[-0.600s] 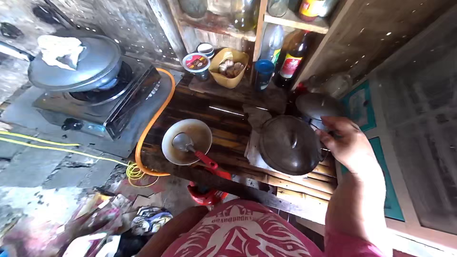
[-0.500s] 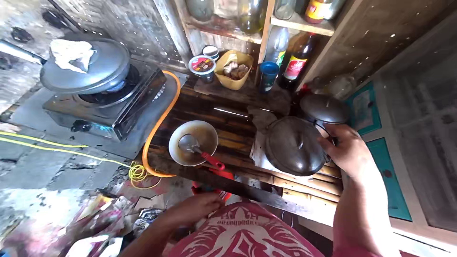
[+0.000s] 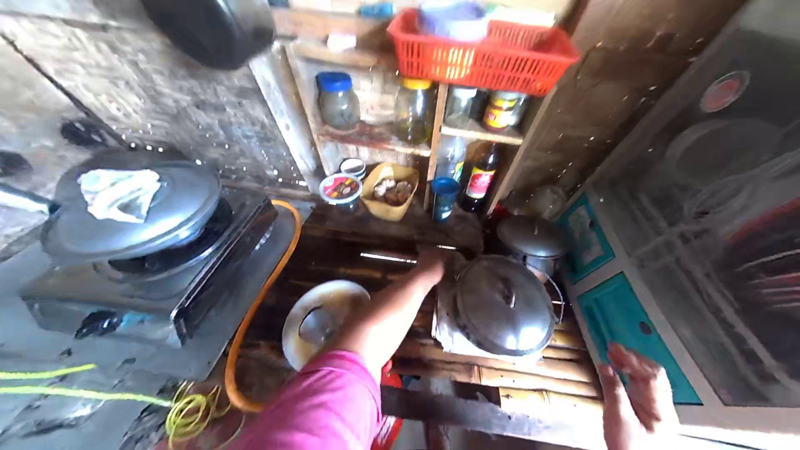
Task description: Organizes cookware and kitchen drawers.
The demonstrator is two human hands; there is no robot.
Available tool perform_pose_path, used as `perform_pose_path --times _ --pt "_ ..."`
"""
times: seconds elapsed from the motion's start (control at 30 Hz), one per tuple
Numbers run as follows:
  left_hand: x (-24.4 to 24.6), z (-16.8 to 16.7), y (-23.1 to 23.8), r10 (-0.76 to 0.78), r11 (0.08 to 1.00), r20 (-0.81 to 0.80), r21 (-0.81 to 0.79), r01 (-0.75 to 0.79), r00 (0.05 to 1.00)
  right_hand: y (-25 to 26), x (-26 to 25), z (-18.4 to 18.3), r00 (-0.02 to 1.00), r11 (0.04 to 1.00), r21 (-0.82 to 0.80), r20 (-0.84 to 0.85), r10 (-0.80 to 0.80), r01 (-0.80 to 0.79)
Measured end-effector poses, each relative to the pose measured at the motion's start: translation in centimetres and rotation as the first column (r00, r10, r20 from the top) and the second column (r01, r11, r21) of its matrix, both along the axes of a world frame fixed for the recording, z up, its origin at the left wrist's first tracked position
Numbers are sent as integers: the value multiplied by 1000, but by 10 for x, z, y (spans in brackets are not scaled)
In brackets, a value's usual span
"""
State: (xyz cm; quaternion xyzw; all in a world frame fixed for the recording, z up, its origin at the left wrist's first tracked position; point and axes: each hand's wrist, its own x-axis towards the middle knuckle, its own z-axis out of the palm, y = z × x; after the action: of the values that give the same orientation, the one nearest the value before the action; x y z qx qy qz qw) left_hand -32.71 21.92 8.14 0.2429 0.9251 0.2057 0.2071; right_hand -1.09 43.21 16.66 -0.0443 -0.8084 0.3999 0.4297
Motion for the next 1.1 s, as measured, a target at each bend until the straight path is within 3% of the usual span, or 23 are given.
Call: perform_pose_path --times 0.1,0.17,0.27,0.33,0.43,0.57,0.63,0.73,0.8,0.9,1.03,1.1 --pt "-15 -4 22 0 994 -13 -106 -1 1000 13 20 -11 998 956 -287 1 66 -63" --pt "-16 7 22 11 994 6 -106 -10 1000 17 32 -13 999 918 -395 5 47 -41" --pt "-25 42 5 35 998 -103 46 -30 994 31 44 -13 1000 922 -386 4 18 -15" --pt "-45 61 -6 160 983 -266 129 -130 951 41 45 -14 1000 929 -371 2 5 -4" --pt "-73 49 -14 345 938 -394 164 -304 852 46 33 -19 985 913 -393 165 -45 107" --pt "-87 14 -10 286 941 -237 -113 -319 928 54 -17 -44 811 828 -479 583 52 291" --pt "-92 10 -10 269 941 -226 -144 -305 936 59 -47 -64 728 785 -525 671 144 329" --pt "-95 18 -11 204 940 -240 -223 -258 949 62 -75 -83 603 838 -471 763 231 275" --pt "-91 27 -11 157 940 -281 -250 -230 947 65 -88 -90 598 798 -540 743 301 268" --pt "-76 48 -17 135 982 -435 -64 -180 890 71 -97 -94 621 684 -674 670 406 280" --pt "-54 76 -29 86 982 -601 184 32 795 64 -104 -100 598 830 -533 724 345 166" --pt "-41 92 -29 80 961 -612 258 104 787 60 -110 -103 594 846 -507 736 326 165"
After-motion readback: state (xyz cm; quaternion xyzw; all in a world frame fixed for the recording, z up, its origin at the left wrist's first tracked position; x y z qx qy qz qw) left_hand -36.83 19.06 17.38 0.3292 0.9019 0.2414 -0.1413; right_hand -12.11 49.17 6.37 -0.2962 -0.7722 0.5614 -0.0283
